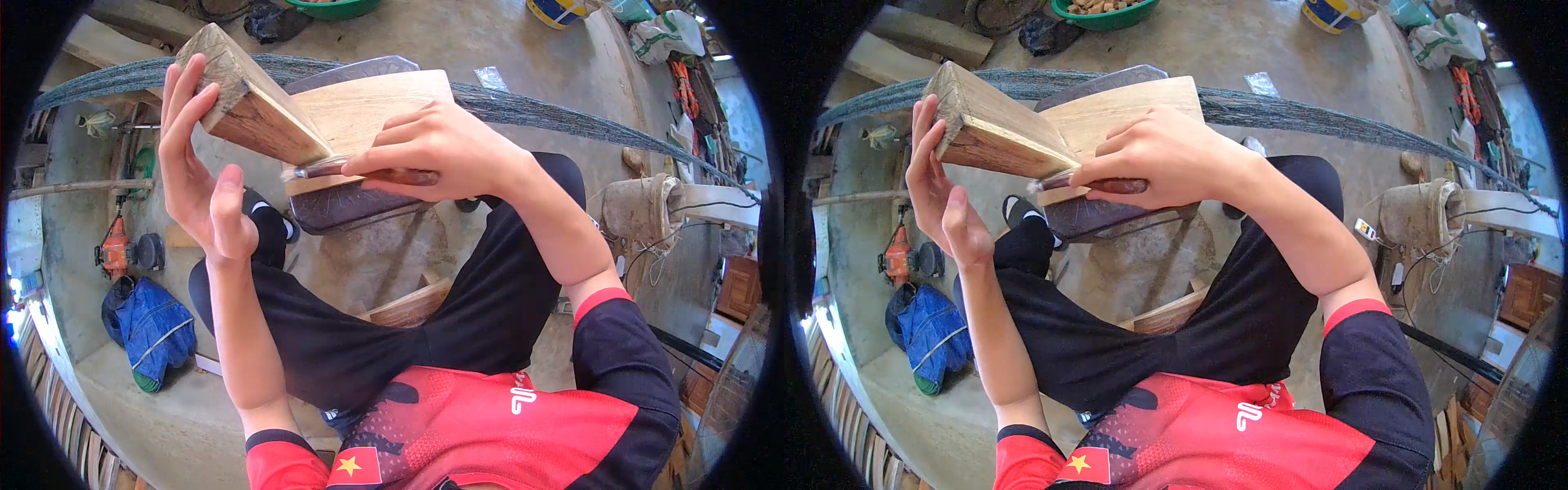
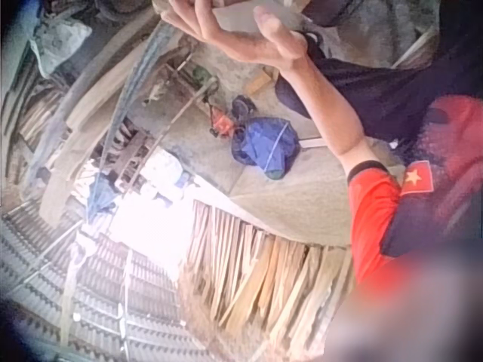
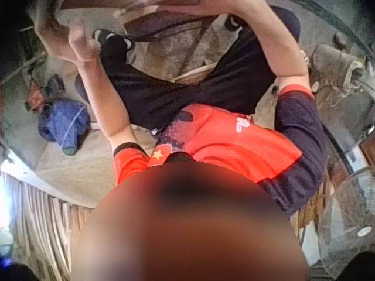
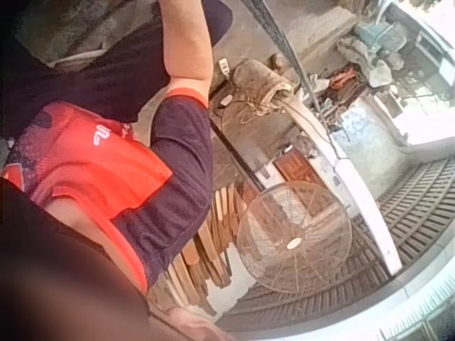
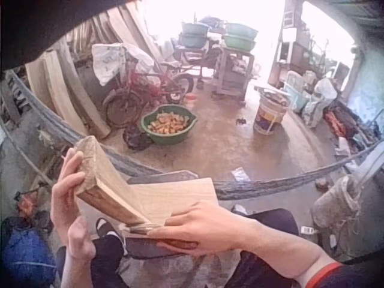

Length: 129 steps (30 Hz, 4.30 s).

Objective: Applying a clear finish to a wooden block using a paintbrush.

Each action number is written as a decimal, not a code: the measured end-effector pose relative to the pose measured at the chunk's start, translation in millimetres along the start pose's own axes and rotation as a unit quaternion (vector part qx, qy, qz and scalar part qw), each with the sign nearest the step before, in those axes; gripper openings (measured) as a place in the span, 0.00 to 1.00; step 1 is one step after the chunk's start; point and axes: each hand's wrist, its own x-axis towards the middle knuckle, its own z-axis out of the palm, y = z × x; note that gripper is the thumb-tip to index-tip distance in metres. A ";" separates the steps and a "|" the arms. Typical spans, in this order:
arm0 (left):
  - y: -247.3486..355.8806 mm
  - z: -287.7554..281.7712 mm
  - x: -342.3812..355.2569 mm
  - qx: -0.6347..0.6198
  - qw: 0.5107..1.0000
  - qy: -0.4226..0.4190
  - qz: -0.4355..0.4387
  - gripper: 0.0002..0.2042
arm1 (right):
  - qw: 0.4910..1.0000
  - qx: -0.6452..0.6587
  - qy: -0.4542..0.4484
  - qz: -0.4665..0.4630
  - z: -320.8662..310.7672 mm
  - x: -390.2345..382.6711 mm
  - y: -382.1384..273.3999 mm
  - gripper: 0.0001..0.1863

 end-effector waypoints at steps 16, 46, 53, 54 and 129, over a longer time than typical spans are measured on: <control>-10.4 -9.0 15.4 0.066 0.997 0.037 -0.020 0.14 | 0.977 -0.063 0.187 -0.078 -20.8 11.6 -16.7 0.21; 1.8 1.9 8.1 0.097 0.992 0.043 -0.061 0.22 | 0.993 0.001 0.103 0.056 4.5 8.0 -8.9 0.22; -7.4 10.6 3.5 -0.082 0.977 0.102 -0.168 0.38 | 0.952 0.017 0.296 -0.074 -12.0 9.6 -31.3 0.26; -8.1 9.8 2.1 -0.050 0.975 0.089 -0.199 0.45 | 0.950 -0.008 0.303 -0.080 -9.4 8.2 -31.4 0.27; -27.6 -1.8 -36.0 -0.088 0.931 0.058 -0.350 0.26 | 0.842 0.384 0.309 0.220 -4.7 9.5 -2.0 0.11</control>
